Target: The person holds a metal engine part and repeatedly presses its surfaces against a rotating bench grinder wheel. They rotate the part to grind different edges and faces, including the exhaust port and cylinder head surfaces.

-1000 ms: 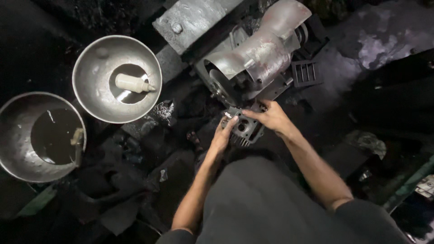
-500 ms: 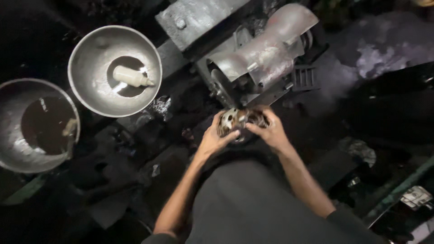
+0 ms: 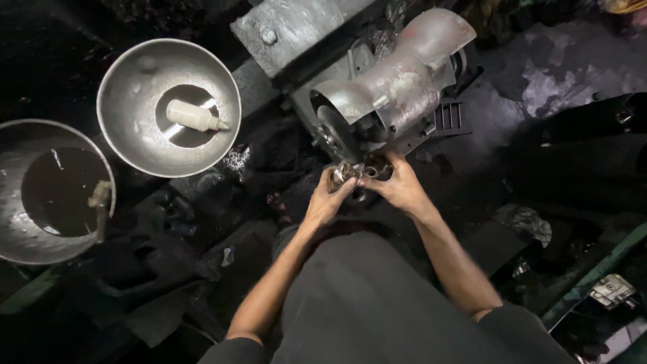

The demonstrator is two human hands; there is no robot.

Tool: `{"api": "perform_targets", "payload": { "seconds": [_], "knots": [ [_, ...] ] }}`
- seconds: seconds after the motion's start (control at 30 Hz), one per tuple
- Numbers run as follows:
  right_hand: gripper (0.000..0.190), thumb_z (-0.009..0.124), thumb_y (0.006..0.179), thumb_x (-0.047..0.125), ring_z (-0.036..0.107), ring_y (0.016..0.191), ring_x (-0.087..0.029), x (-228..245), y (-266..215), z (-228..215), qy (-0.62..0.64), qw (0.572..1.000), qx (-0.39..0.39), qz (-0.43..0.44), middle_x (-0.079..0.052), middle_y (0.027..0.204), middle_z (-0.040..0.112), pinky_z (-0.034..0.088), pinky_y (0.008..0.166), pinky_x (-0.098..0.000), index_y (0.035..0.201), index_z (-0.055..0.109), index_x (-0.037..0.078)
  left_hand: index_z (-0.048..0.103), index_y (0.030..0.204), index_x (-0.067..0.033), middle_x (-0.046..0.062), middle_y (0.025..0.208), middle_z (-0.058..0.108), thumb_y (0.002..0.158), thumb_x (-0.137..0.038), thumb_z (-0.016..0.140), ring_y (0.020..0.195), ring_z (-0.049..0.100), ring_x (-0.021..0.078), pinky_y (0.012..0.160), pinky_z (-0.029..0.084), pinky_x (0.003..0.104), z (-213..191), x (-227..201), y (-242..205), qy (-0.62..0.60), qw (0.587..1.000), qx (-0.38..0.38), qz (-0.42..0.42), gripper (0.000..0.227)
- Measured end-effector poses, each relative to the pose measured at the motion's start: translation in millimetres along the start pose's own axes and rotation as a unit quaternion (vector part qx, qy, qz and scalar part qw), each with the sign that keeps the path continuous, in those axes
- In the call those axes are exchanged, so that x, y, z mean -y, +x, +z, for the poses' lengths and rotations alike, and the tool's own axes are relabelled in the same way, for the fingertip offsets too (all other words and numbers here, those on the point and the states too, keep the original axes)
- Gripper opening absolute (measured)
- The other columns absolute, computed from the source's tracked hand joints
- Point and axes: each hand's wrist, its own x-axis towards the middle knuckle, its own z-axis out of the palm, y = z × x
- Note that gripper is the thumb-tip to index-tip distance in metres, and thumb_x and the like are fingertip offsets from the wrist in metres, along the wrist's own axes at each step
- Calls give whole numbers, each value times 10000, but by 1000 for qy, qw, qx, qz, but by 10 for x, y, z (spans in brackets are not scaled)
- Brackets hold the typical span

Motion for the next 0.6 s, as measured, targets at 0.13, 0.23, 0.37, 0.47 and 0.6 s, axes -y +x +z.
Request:
{"api": "perform_targets", "payload": {
  "seconds": [0.13, 0.23, 0.37, 0.47, 0.6],
  "knots": [
    [691, 941, 709, 214, 598, 1182, -217, -9, -94, 42, -19, 1000, -20, -11, -102, 1235, 650, 465, 1043, -360, 1278, 617, -8, 521, 1424, -89, 149, 1279, 698, 828, -560, 723, 1198, 669, 248, 1017, 500, 357, 12, 125, -17, 33, 998, 0, -49, 785],
    [635, 933, 726, 223, 618, 1138, -221, 35, 8, 62, -16, 999, -28, 21, -100, 1195, 665, 494, 1011, -362, 1243, 643, -5, 518, 1447, -92, 156, 1319, 678, 827, -606, 712, 1236, 647, 254, 1043, 482, 364, 2, 97, 83, 31, 998, 3, -59, 829],
    [634, 935, 723, 208, 622, 1150, -204, 65, 2, 125, 5, 999, -39, 32, -94, 1195, 675, 486, 1022, -349, 1241, 635, 0, 494, 1471, -88, 161, 1335, 670, 821, -640, 712, 1265, 632, 257, 1058, 478, 364, -43, 62, 71, 26, 997, 20, -74, 880],
    [691, 931, 681, 228, 642, 1091, -183, 113, -104, 139, 59, 995, -41, 64, -74, 1154, 666, 521, 970, -327, 1251, 594, 28, 477, 1479, -77, 166, 1316, 678, 788, -564, 771, 1242, 651, 266, 1036, 494, 364, -138, -19, 46, 61, 998, 23, -17, 895],
    [676, 956, 669, 213, 624, 1096, -194, 188, -380, 187, -29, 995, -91, -20, -84, 1165, 604, 517, 966, -326, 1217, 622, 3, 413, 1488, -55, 164, 1216, 729, 730, -410, 846, 1128, 715, 260, 982, 549, 351, -256, -15, 12, 29, 994, 95, 35, 942]
  ]
}}
